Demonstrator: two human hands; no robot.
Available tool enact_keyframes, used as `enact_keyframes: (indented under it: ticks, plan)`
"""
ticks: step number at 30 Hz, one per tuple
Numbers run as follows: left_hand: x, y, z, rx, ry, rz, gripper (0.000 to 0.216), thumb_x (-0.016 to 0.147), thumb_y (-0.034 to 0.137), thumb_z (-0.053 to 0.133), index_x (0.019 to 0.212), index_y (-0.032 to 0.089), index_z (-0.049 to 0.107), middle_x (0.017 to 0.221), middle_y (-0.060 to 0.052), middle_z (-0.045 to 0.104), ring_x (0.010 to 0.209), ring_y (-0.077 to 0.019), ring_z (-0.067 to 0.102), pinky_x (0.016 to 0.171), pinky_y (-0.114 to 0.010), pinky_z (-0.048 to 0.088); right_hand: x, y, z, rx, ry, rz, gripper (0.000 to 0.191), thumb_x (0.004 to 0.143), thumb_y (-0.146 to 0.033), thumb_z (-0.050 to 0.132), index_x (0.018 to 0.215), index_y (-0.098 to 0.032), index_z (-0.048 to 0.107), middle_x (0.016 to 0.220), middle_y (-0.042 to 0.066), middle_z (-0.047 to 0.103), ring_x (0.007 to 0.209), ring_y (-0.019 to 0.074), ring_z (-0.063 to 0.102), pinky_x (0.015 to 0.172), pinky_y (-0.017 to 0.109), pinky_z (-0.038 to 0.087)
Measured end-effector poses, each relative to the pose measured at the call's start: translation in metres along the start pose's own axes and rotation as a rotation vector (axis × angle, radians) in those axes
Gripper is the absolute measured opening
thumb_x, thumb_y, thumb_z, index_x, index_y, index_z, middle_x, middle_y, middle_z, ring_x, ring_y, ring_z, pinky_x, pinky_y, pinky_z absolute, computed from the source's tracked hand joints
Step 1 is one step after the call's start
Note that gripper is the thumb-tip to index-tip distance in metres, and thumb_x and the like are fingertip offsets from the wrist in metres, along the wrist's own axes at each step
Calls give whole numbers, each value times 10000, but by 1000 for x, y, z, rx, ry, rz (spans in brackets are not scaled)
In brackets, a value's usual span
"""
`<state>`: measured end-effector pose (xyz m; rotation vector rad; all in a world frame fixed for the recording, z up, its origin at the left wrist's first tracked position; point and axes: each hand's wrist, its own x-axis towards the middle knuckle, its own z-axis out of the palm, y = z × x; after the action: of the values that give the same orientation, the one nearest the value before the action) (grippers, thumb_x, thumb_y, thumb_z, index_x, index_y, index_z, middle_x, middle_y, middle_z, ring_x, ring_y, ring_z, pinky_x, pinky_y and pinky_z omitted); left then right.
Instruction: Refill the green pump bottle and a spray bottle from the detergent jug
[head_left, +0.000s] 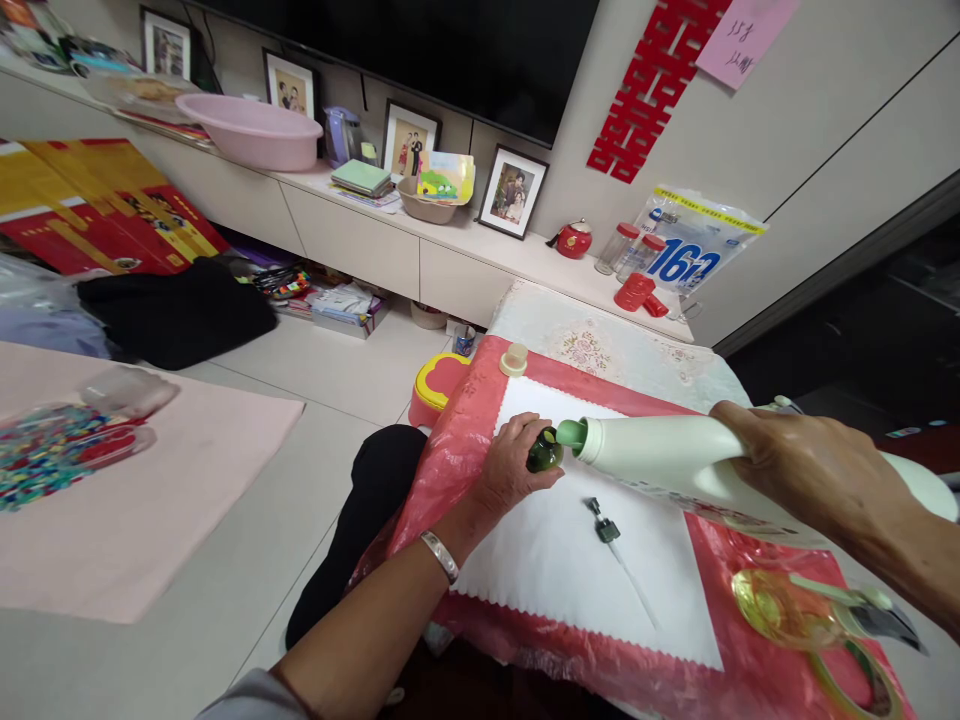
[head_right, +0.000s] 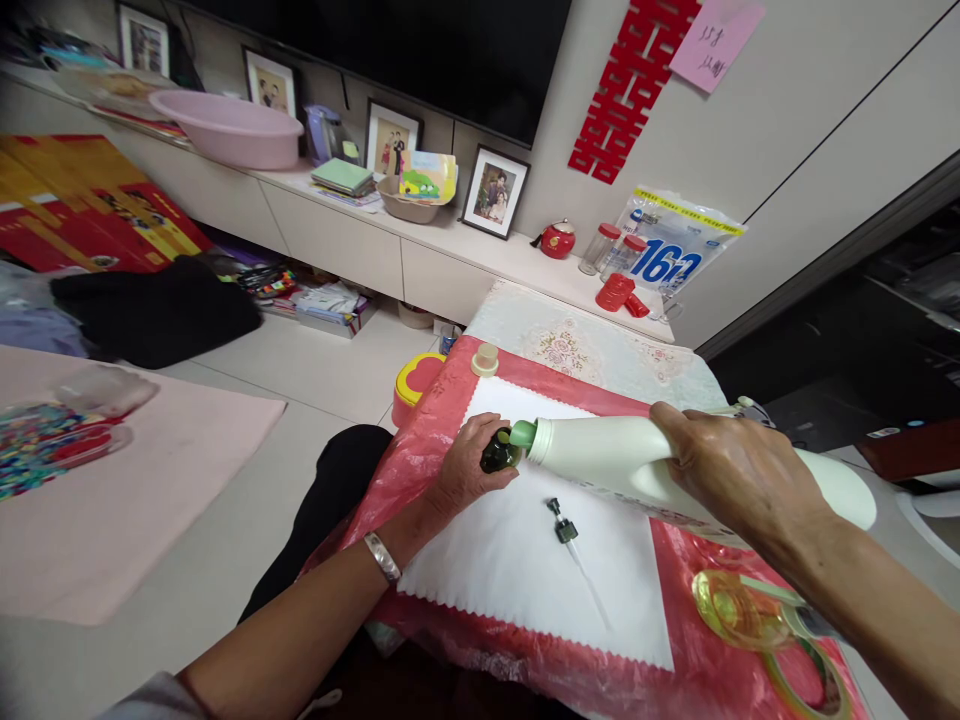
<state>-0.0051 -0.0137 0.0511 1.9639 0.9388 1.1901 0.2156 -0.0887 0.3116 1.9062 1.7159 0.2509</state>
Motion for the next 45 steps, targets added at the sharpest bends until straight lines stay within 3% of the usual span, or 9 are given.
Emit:
enact_keyframes:
  ticks: [45]
  plan:
    - [-1,-4,4,-1,9,-5,699,645,317,840,1285,244,570,1331,-108,570,1218,-314,570,1074,-492,471,1,3,-5,-58,66,-65,89,839,-223,446,810,-276,380,706,6,624,591,220,580,500,327,282]
